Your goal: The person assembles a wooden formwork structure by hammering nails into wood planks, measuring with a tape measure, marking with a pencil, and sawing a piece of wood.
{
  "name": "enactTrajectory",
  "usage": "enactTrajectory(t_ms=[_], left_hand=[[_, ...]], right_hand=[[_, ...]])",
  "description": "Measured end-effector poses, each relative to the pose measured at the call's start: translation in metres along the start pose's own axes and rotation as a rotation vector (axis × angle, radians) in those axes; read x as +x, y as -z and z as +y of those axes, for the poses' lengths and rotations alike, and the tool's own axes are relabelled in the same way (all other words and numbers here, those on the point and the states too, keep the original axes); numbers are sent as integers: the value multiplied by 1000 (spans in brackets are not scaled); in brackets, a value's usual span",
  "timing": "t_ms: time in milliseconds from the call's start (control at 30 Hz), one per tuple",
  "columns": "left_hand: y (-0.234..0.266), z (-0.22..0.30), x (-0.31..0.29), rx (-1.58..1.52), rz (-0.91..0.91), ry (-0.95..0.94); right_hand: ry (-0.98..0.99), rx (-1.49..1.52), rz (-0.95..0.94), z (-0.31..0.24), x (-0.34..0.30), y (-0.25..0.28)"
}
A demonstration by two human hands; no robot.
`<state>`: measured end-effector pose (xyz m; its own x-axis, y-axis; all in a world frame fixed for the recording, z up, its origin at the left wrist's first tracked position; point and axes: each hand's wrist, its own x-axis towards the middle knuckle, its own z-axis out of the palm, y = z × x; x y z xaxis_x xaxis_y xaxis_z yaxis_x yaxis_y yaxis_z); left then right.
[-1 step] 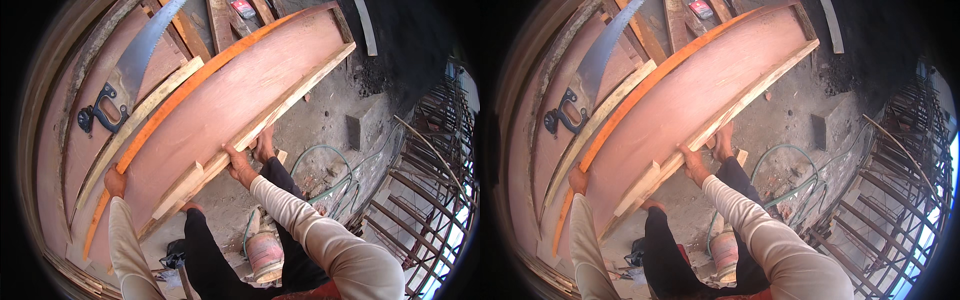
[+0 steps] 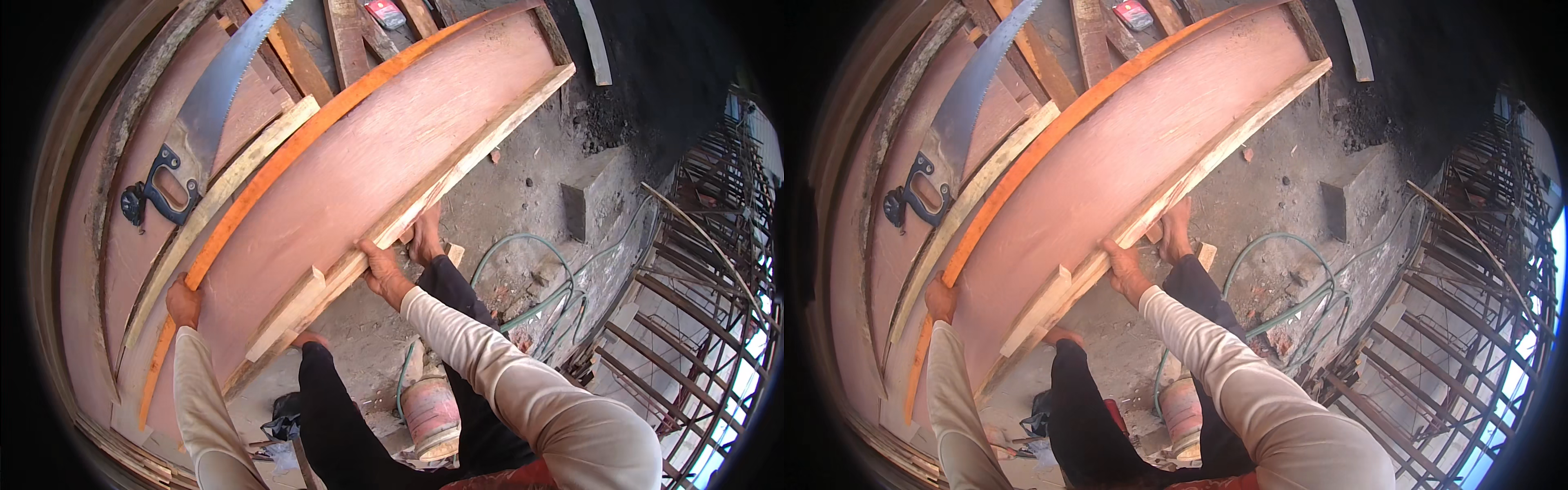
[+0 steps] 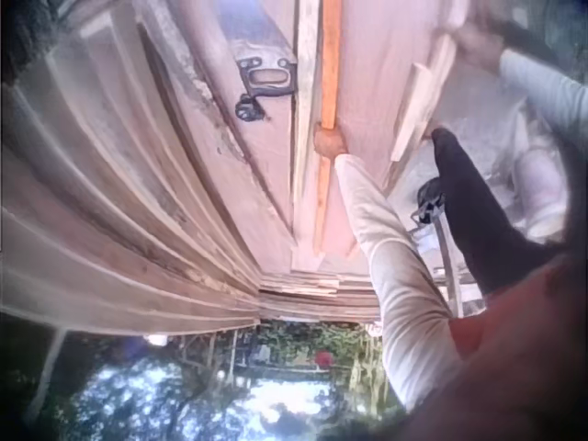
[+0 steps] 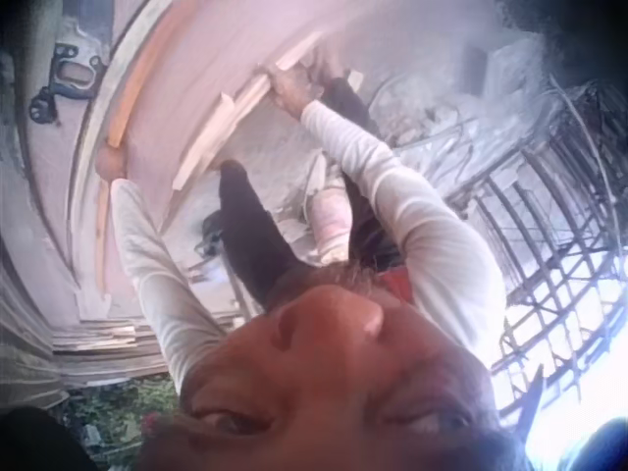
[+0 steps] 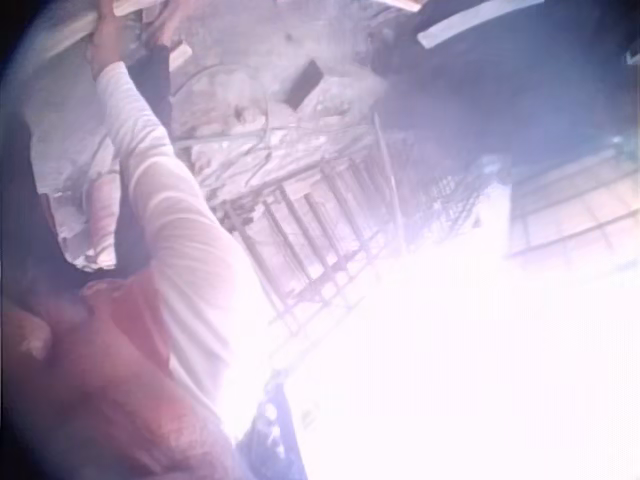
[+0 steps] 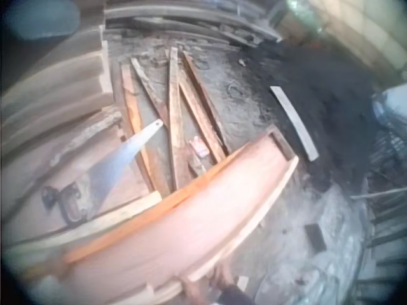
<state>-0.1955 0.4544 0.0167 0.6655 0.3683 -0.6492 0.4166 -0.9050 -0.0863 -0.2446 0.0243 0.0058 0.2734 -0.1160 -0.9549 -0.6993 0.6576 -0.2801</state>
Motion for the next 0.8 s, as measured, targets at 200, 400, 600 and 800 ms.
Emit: enactTrajectory(t_ms=[200, 400, 600, 800], left_hand=[[1, 9, -12, 58, 72, -84], [51, 111, -45, 109, 40, -156], [81, 271, -26, 191, 52, -292], [101, 405, 8, 199, 196, -426]], right_hand=[[131, 218, 20, -17, -6, 6], [225, 246, 36, -107, -8, 49], [270, 195, 69, -269, 30, 96], [358, -13, 56, -389, 75, 99]])
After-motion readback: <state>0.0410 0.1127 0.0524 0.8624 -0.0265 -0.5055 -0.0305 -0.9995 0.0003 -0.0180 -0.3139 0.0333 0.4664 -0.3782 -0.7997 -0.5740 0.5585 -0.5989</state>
